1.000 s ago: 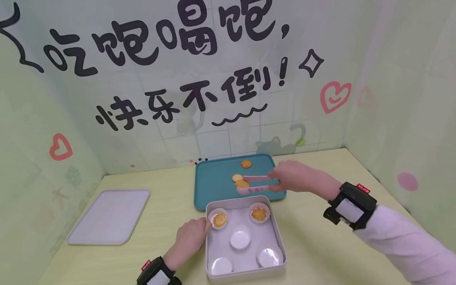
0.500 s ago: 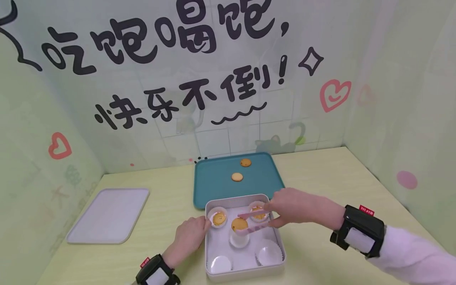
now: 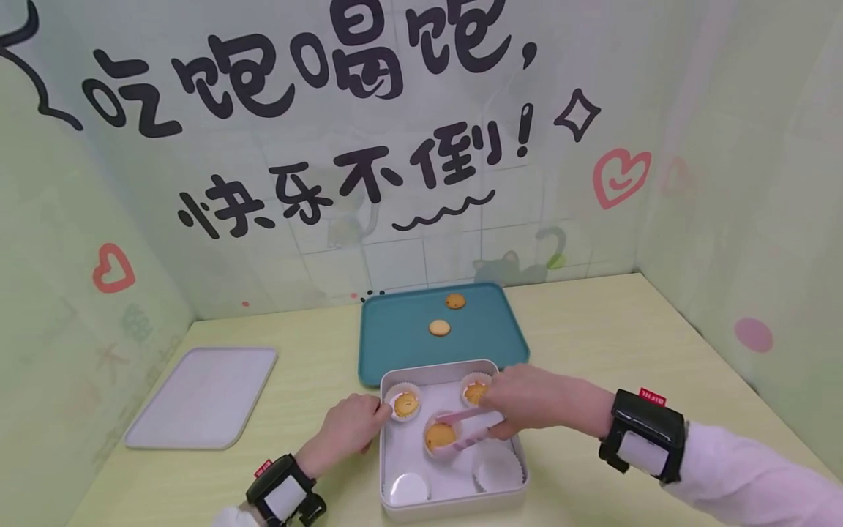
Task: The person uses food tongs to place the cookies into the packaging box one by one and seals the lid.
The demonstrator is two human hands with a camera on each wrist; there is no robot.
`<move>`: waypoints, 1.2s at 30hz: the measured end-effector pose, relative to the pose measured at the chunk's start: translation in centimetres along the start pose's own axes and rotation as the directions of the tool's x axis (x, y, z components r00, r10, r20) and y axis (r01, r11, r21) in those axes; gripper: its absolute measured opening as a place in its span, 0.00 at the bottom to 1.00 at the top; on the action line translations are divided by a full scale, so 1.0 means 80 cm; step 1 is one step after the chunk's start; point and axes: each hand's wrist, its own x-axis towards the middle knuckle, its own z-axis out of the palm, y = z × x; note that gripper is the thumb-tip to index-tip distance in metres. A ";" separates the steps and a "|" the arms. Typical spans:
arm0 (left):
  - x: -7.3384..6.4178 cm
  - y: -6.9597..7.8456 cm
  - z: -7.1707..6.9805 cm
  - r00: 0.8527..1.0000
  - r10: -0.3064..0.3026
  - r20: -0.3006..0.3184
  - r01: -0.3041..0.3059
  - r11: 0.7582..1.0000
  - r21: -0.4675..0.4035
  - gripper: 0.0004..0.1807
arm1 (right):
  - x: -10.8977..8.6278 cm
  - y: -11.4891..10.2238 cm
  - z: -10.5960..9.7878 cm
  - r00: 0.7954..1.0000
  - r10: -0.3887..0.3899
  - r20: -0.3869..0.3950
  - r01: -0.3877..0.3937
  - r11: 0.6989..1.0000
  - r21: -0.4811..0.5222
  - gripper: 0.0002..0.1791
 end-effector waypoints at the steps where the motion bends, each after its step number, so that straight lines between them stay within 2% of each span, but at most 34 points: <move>1: 0.000 0.000 -0.001 1.000 -0.009 0.012 0.009 1.000 -0.010 0.19 | 0.000 0.000 -0.001 1.000 -0.003 -0.009 0.003 1.000 -0.010 0.12; 6: 0.002 -0.001 -0.001 0.999 -0.030 0.038 0.032 0.998 -0.048 0.20 | -0.001 0.003 -0.009 0.999 0.011 -0.037 -0.013 0.999 -0.043 0.11; 11: 0.004 -0.004 -0.002 1.000 -0.016 0.014 0.017 0.998 -0.053 0.20 | 0.003 0.002 -0.010 0.999 0.029 -0.028 -0.030 0.998 -0.061 0.12; 15: 0.005 -0.005 -0.001 1.000 -0.009 0.006 0.009 0.999 -0.038 0.20 | 0.004 0.003 -0.005 0.999 0.011 -0.039 -0.014 0.997 -0.077 0.13; 19: 0.005 -0.005 -0.001 1.000 -0.005 0.002 0.005 1.000 -0.025 0.20 | 0.003 0.007 -0.009 0.998 -0.013 -0.059 0.010 0.998 -0.057 0.13; 22: 0.005 -0.004 -0.002 1.000 -0.001 0.006 0.001 1.000 -0.022 0.20 | 0.003 0.014 -0.022 0.997 -0.005 -0.073 0.006 1.000 0.013 0.10; 25: 0.004 -0.004 -0.003 1.000 -0.003 0.005 0.003 1.000 -0.015 0.20 | 0.011 0.031 -0.037 0.995 0.023 -0.100 -0.015 0.997 0.080 0.09; 29: 0.004 -0.004 -0.006 1.000 0.004 0.000 -0.004 1.000 0.007 0.20 | 0.032 0.066 -0.049 0.988 0.094 -0.125 -0.084 0.993 0.078 0.13; 32: 0.004 -0.003 -0.008 1.000 0.009 0.012 -0.009 1.000 0.017 0.20 | 0.049 0.094 -0.048 0.981 0.172 -0.084 -0.164 0.982 0.092 0.17; 36: 0.004 -0.002 -0.010 0.999 0.015 0.031 -0.015 1.000 0.017 0.20 | 0.068 0.122 -0.042 0.964 0.265 0.012 -0.264 0.950 0.168 0.21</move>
